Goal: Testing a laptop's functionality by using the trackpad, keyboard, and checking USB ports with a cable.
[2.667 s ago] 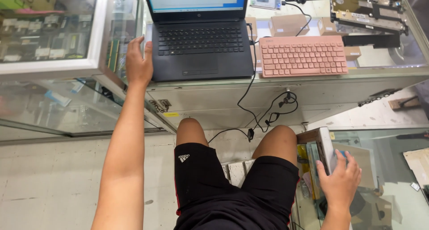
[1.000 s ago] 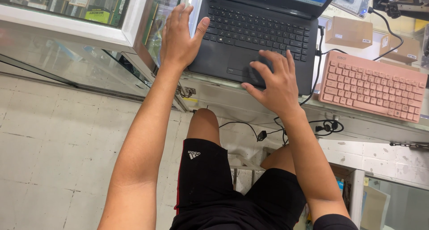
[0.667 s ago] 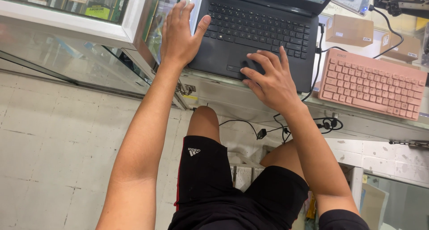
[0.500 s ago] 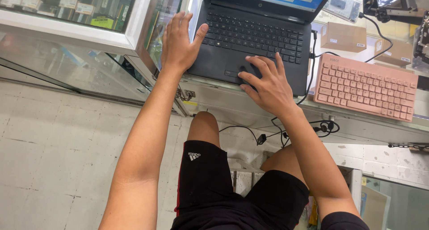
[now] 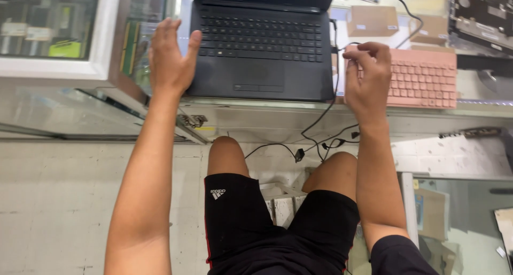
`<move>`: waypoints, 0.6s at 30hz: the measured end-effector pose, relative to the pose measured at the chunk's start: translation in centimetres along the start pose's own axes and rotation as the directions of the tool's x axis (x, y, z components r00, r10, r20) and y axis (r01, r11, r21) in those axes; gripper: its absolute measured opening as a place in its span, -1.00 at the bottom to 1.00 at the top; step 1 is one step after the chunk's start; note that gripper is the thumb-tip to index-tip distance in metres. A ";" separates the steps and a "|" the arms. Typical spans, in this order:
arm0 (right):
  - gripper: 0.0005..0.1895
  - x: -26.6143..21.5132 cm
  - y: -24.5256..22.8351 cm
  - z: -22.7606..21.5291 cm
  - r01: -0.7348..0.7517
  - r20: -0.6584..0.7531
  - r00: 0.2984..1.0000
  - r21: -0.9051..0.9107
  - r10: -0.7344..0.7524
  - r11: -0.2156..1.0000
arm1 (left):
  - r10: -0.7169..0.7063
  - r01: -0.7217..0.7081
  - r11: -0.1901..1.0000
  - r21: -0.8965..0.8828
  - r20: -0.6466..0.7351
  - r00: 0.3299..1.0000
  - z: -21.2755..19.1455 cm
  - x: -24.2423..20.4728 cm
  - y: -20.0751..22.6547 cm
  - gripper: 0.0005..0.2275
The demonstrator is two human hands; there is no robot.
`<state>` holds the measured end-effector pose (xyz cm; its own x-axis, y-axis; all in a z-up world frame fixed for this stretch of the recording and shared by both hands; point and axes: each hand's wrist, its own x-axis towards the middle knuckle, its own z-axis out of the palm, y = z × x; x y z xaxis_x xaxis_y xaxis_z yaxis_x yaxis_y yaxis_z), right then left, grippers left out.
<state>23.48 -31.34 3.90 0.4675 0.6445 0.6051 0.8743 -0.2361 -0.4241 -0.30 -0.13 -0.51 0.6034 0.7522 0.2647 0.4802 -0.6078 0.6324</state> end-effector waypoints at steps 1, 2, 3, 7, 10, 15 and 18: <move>-0.84 -0.2 1.1 -0.9 -0.024 0.005 1.000 -0.039 0.024 0.999 | 0.028 -0.028 1.000 0.002 -0.023 0.999 0.2 0.0 -0.2 -0.37; -0.82 -0.3 2.2 -2.0 -0.050 0.008 0.999 -0.081 0.050 0.996 | 0.059 -0.059 0.998 0.002 -0.046 0.997 0.3 0.2 -0.4 -0.39; -0.82 -0.6 3.8 -2.8 -0.062 -0.001 0.998 -0.097 0.063 0.993 | 0.073 -0.074 0.997 -0.010 -0.034 0.997 0.2 0.2 -1.1 -0.39; -0.69 -4.5 11.3 -8.7 -0.179 -0.180 0.974 -0.234 0.138 0.956 | 0.176 -0.177 0.984 -0.003 -0.085 0.981 1.0 0.2 -1.5 -0.50; -0.72 -7.5 17.4 -11.8 -0.380 -0.310 0.900 -0.215 0.306 0.900 | 0.213 -0.214 0.977 0.003 -0.071 0.974 0.5 0.2 -1.2 -0.42; -0.81 -8.9 18.7 -13.4 -0.669 -0.210 0.708 0.104 0.674 0.736 | 0.271 -0.269 0.962 0.038 -0.073 0.960 0.5 -0.1 -1.3 -0.34; -0.86 -9.5 18.8 -13.4 -0.538 -0.206 0.828 -0.031 0.522 0.842 | 0.277 -0.274 0.961 0.045 -0.101 0.956 1.0 0.1 -2.2 -0.40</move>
<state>37.28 -51.67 -0.79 0.8700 0.2605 0.4185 0.4886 -0.5684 -0.6619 -0.69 1.01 -2.57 0.6456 0.5762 0.5013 0.3250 -0.8012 0.5024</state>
